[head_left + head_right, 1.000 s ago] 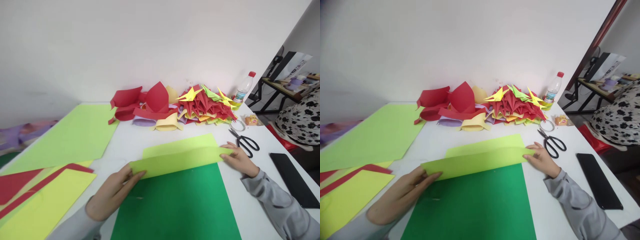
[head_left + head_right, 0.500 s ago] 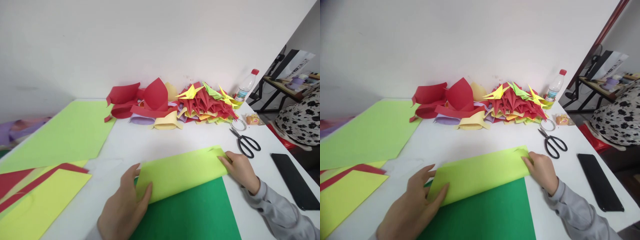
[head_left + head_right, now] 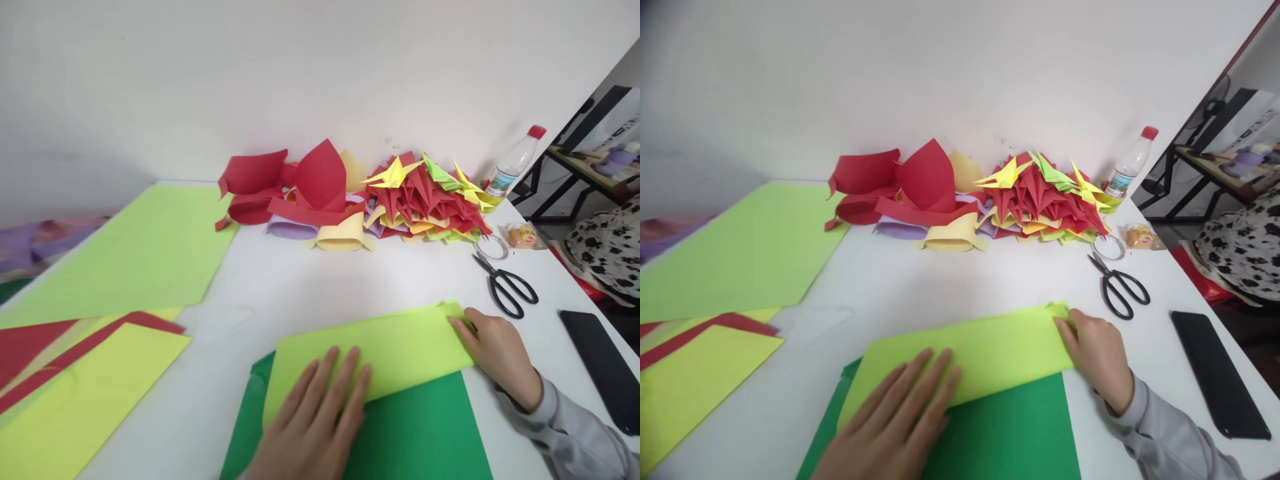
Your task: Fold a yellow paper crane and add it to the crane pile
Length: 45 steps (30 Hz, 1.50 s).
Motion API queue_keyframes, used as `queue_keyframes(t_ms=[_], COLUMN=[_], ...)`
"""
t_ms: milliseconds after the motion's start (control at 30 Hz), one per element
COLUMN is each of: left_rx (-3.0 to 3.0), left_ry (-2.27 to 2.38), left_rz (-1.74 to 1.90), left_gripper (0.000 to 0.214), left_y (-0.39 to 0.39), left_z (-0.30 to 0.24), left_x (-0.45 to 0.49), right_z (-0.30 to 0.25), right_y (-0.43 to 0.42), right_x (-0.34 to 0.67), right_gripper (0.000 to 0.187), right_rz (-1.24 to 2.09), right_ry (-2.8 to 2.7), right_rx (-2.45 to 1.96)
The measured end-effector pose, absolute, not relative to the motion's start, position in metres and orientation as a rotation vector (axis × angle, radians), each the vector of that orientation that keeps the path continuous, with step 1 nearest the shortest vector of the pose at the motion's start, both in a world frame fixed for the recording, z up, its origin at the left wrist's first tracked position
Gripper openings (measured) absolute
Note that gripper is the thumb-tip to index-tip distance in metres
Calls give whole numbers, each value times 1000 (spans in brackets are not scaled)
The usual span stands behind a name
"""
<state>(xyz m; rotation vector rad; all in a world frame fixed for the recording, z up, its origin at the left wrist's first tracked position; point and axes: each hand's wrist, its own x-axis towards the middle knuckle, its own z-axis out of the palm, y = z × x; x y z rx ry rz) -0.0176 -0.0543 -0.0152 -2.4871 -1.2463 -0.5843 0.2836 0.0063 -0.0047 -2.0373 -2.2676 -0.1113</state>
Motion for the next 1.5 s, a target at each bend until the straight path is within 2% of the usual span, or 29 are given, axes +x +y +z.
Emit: queue_keyframes(t_ms=[100, 233, 500, 800, 1100, 1500], left_rx=[-2519, -2472, -2493, -2427, -2538, -2517], left_ry=[-1205, -1422, -1511, -1543, -1456, -1444], left_rz=[-501, -573, -549, -709, -405, -430], left_gripper=[35, 34, 38, 26, 34, 36], left_y=[-56, -57, -60, -55, -27, -31], left_z=[-28, -41, -42, -45, -36, -45], left_x=[-3, 4, 5, 7, -10, -9], right_z=[-5, -4, -8, -2, -2, 0], right_y=[6, 5, 7, 7, 13, 15], right_x=[285, 286, 290, 294, 295, 292], right_gripper=[48, 52, 53, 48, 50, 47], right_rz=[-120, -101, -42, 363, 337, 407], right_ry=[-2254, -2233, -2147, -1963, -1799, -1811], right_rx=[-2029, -2038, -2112, -2172, -2151, -2141])
